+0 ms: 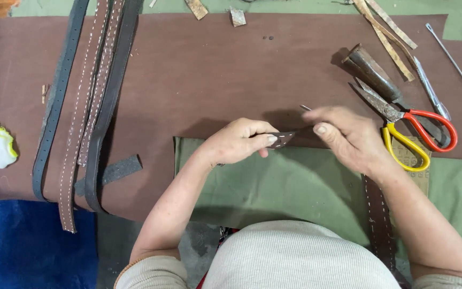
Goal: Widening holes in a leather strap with an awl and trimming edges with scissors.
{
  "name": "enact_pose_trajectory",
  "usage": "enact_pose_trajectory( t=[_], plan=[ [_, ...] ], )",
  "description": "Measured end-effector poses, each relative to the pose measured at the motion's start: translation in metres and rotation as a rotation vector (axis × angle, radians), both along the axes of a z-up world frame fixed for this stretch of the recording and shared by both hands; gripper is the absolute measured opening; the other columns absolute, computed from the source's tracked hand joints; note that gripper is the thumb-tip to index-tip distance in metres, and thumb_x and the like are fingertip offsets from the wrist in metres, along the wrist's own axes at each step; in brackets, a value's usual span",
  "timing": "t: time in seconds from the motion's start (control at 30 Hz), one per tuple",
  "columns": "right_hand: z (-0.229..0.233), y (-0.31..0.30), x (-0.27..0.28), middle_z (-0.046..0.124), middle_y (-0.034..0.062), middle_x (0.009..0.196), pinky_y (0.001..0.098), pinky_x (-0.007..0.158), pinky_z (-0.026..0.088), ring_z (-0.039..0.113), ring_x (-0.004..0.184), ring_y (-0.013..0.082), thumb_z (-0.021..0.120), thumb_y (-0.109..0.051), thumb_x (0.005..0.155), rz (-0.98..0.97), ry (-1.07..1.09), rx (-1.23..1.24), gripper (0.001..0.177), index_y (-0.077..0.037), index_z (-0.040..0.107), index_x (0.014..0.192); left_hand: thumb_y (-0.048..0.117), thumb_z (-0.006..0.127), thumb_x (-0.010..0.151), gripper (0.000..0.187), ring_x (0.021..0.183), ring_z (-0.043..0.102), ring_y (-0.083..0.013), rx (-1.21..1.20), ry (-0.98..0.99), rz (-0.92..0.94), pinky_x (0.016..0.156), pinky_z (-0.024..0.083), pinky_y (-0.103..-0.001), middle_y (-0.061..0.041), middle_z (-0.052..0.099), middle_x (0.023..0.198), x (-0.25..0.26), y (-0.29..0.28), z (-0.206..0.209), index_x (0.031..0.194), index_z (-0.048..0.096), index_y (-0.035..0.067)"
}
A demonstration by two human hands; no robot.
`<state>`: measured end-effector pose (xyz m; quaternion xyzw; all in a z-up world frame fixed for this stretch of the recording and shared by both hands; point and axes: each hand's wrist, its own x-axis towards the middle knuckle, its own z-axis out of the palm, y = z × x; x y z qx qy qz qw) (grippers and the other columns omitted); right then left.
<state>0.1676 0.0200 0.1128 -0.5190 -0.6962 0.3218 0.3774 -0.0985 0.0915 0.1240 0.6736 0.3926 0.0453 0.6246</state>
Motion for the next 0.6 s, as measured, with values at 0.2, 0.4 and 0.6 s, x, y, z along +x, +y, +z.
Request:
enact_pose_trajectory(
  t=[0.2, 0.4, 0.6],
  plan=[
    [0.024, 0.02, 0.001, 0.087, 0.0192, 0.098, 0.0565, 0.097, 0.056, 0.078, 0.099, 0.035, 0.049, -0.044, 0.102, 0.399, -0.084, -0.689, 0.047, -0.011, 0.08, 0.114, 0.002, 0.063, 0.097, 0.025, 0.104, 0.069, -0.0382, 0.592, -0.109, -0.211, 0.086, 0.059, -0.047, -0.016, 0.072, 0.113, 0.0, -0.01, 0.033, 0.118, 0.074, 0.009],
    [-0.022, 0.018, -0.011, 0.075, 0.0133, 0.076, 0.0337, 0.065, 0.057, 0.068, 0.074, 0.0179, 0.067, -0.018, 0.099, 0.324, 0.518, -0.608, 0.022, 0.001, 0.073, 0.09, 0.008, 0.068, 0.1, 0.018, 0.115, 0.066, -0.0249, 1.114, -0.363, -0.006, 0.101, 0.047, -0.042, -0.002, 0.069, 0.115, 0.006, -0.012, 0.012, 0.115, 0.073, 0.018],
    [-0.028, -0.013, -0.016, 0.076, 0.0147, 0.085, 0.0331, 0.066, 0.061, 0.068, 0.076, 0.0146, 0.078, -0.004, 0.087, 0.028, 0.645, -0.352, 0.025, 0.005, 0.076, 0.11, 0.026, 0.074, 0.096, 0.009, 0.121, 0.066, -0.0279, 1.271, -0.526, 0.371, 0.102, 0.047, -0.045, 0.001, 0.07, 0.121, 0.022, -0.016, -0.029, 0.105, 0.077, 0.024]
  ],
)
